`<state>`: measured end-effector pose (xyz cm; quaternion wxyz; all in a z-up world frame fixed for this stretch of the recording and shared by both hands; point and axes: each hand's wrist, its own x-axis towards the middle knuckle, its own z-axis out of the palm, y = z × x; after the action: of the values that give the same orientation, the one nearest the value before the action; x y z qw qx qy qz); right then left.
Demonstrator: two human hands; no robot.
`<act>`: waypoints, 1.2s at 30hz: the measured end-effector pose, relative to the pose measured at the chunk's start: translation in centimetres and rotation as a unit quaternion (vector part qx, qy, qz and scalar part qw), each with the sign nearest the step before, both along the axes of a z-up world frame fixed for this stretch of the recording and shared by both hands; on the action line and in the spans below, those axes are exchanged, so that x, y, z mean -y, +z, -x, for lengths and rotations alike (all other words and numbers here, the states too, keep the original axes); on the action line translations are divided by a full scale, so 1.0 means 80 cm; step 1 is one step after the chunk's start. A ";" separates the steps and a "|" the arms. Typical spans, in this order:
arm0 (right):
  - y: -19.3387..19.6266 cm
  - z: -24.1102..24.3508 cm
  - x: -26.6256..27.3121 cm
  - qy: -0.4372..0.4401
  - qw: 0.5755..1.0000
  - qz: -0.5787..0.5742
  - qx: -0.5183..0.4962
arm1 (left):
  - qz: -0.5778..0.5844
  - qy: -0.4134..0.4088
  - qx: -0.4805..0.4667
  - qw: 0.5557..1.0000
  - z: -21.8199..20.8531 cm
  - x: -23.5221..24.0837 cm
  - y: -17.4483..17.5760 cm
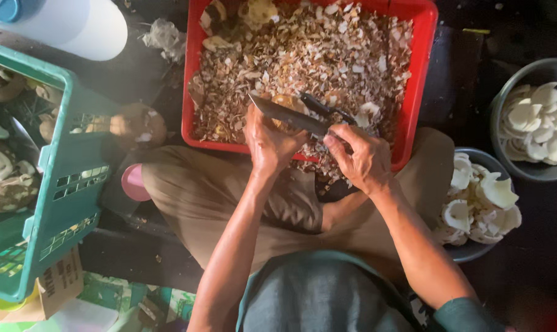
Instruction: The person sits cross-legged and uses a knife to peel the husk from coconuts. They scrape the surface, remove the outer layer, and place the peeled coconuts into a nearby container.
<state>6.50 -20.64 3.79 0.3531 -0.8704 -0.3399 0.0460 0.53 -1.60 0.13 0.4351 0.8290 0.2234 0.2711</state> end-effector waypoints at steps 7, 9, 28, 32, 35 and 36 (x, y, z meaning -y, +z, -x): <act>0.007 -0.001 -0.001 0.010 0.999 -0.004 0.033 | 0.029 0.026 0.020 0.999 -0.001 0.004 -0.006; 0.003 -0.001 -0.003 0.007 0.999 -0.007 0.050 | 0.052 0.008 0.016 0.999 -0.002 0.002 -0.004; 0.007 -0.010 -0.015 -0.024 0.995 0.001 -0.095 | 0.046 -0.061 -0.030 0.997 -0.010 -0.009 0.013; -0.007 -0.011 -0.017 -0.023 1.000 -0.019 -0.006 | 0.051 -0.063 -0.038 0.996 -0.007 -0.007 0.007; -0.014 -0.039 -0.037 -0.058 0.994 0.073 -0.057 | -0.064 -0.071 -0.029 0.995 -0.008 -0.012 0.005; -0.014 -0.043 -0.039 -0.075 0.986 0.116 -0.092 | -0.084 -0.082 -0.019 0.993 -0.007 -0.013 0.006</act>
<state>9.97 -17.53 2.65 0.2819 -0.9206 -0.2325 0.1380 1.06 -0.57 0.61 0.3801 0.8832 0.1394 0.2366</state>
